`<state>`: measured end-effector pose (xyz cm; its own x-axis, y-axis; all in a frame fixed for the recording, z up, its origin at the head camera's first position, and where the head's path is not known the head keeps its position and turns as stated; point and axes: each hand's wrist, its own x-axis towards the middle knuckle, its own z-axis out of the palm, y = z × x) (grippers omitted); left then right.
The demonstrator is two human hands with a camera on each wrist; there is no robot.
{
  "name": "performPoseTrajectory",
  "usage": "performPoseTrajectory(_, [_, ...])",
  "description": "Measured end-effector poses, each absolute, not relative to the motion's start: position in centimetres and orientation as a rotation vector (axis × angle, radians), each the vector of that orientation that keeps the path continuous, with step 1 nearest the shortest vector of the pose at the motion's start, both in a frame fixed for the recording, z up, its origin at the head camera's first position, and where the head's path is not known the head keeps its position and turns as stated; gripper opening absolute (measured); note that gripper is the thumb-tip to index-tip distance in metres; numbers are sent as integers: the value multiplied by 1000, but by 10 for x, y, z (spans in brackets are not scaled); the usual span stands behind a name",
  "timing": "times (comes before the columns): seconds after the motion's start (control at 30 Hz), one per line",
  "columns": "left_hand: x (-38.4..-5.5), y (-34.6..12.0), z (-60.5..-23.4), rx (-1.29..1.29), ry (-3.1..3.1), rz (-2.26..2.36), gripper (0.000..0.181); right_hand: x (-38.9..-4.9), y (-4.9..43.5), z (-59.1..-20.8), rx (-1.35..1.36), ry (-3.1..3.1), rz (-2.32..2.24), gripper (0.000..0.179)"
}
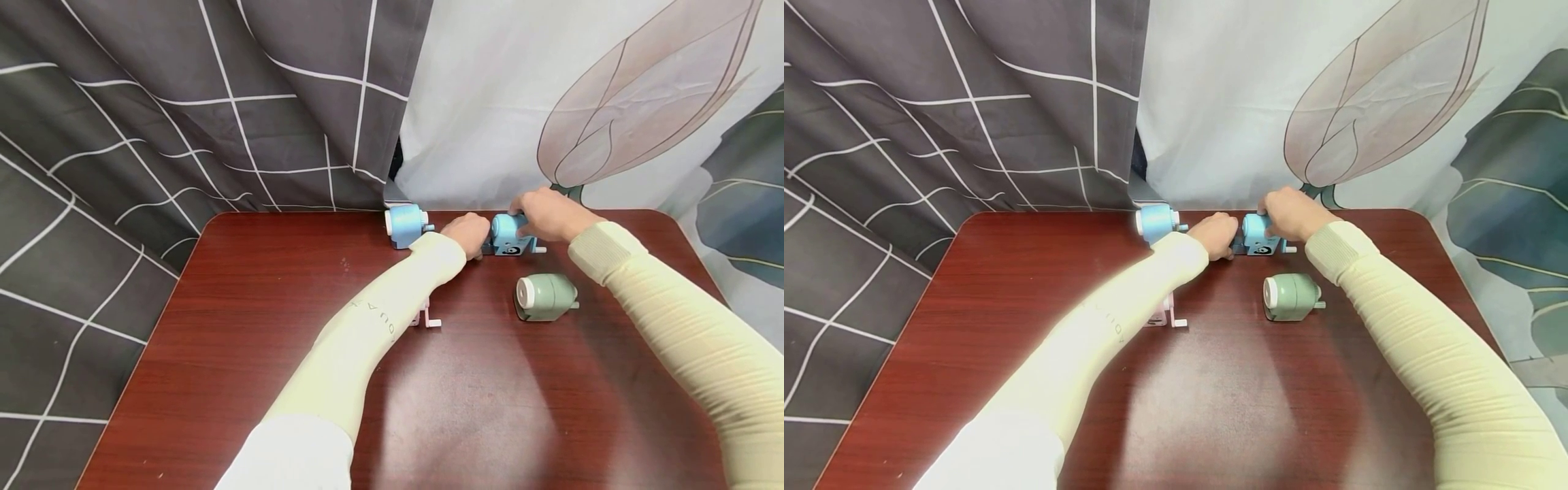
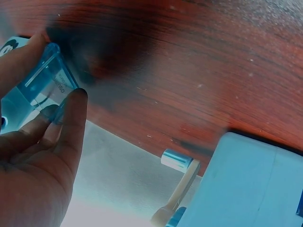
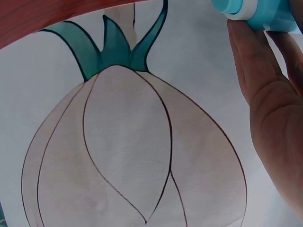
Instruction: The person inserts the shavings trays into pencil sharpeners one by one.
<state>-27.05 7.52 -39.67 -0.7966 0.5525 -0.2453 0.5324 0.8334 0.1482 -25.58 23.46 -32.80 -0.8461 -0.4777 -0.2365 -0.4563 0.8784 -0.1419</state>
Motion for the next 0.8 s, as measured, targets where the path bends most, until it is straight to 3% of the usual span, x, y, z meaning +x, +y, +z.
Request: performPoseTrajectory(0.8, [-268, 78, -393, 858, 2712, 184, 21, -258, 236, -329, -700, 2787, -105, 40])
